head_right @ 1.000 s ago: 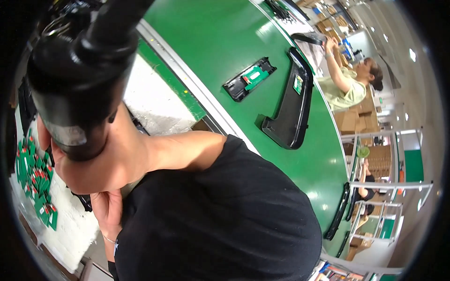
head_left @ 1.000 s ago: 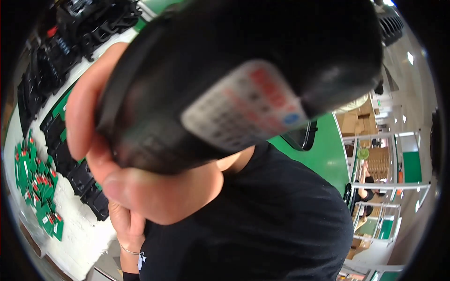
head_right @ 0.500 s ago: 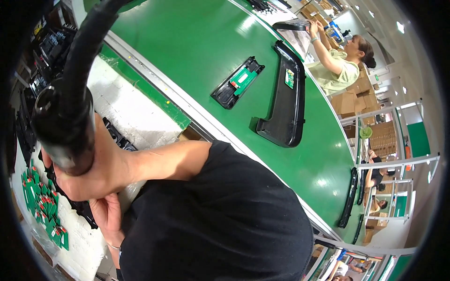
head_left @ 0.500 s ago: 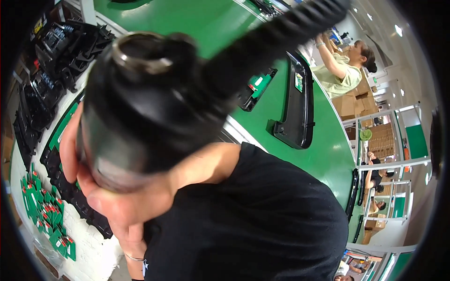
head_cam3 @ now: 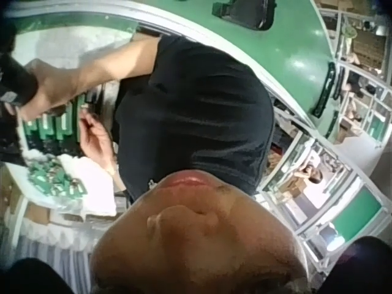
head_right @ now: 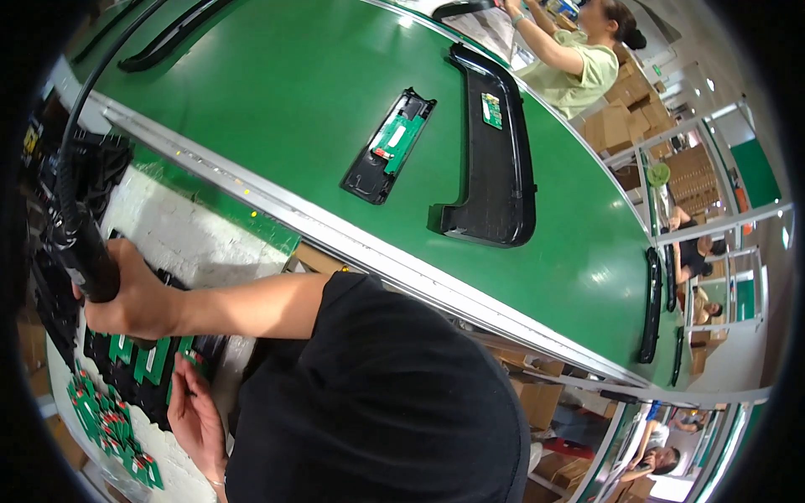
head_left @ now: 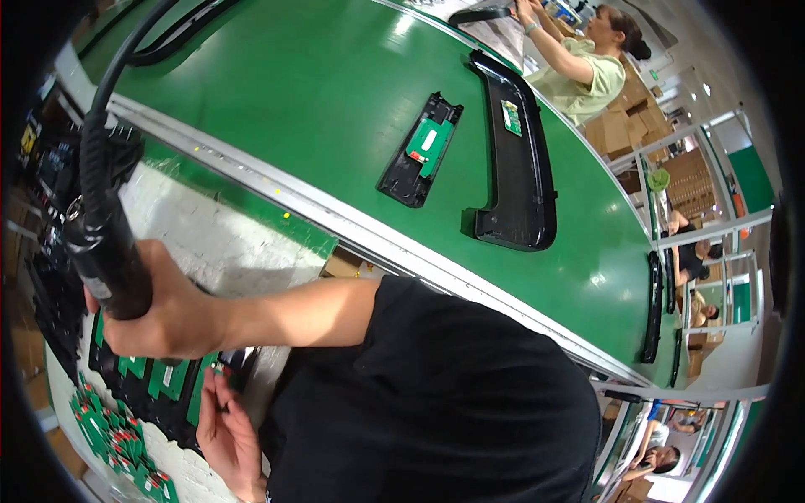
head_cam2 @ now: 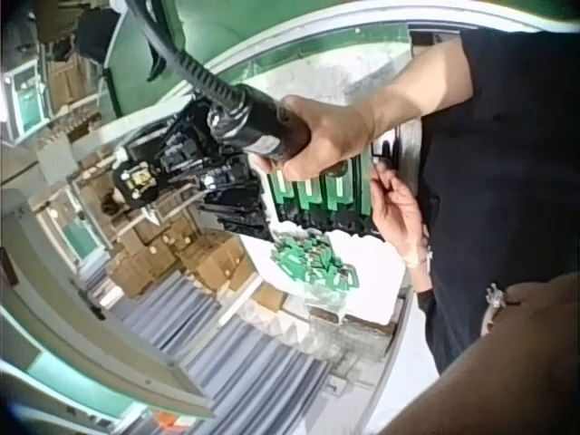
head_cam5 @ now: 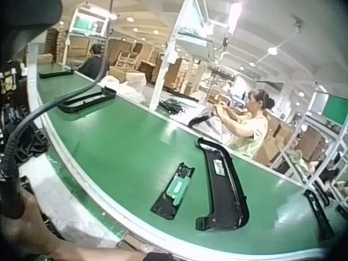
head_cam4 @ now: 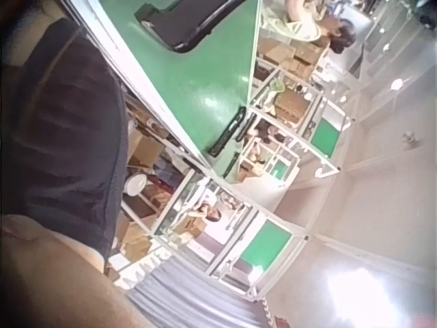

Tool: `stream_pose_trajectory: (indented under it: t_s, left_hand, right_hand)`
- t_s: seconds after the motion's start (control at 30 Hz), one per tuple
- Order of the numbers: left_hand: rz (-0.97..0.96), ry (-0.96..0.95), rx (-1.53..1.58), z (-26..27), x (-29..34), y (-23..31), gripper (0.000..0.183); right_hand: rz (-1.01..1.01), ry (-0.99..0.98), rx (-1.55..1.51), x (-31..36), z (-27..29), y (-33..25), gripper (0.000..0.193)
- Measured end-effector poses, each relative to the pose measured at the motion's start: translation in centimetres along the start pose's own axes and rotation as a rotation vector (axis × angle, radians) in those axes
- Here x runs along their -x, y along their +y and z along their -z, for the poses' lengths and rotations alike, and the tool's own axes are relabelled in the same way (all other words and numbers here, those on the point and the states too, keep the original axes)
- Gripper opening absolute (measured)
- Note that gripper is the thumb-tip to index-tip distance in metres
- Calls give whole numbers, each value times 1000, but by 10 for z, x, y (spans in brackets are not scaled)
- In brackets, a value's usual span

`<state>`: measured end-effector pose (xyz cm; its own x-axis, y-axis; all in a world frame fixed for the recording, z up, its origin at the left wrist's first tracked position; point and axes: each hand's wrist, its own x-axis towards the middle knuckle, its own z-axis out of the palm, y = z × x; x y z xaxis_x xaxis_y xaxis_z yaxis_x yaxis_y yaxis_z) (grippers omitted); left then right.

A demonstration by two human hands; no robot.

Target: Attach green circuit boards to black plastic modules using an electric screwdriver.

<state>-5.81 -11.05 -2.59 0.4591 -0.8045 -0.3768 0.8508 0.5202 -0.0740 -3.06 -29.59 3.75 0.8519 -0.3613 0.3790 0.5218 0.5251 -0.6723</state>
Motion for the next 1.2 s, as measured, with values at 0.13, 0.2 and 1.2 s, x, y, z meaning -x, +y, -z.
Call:
stream_pose_trajectory:
  t_s: [0.13,0.2,1.2]
  left_hand:
    - [50,-110,-152,9,4,19,36]
    - [-73,128,-183,6,1,28,35]
    - [282,55,-785,-49,-114,-39,10]
  right_hand:
    - [126,-43,31,-8,13,5,24]
    - [215,43,74,-11,20,15,29]
    - [2,88,-368,-38,81,37,33]
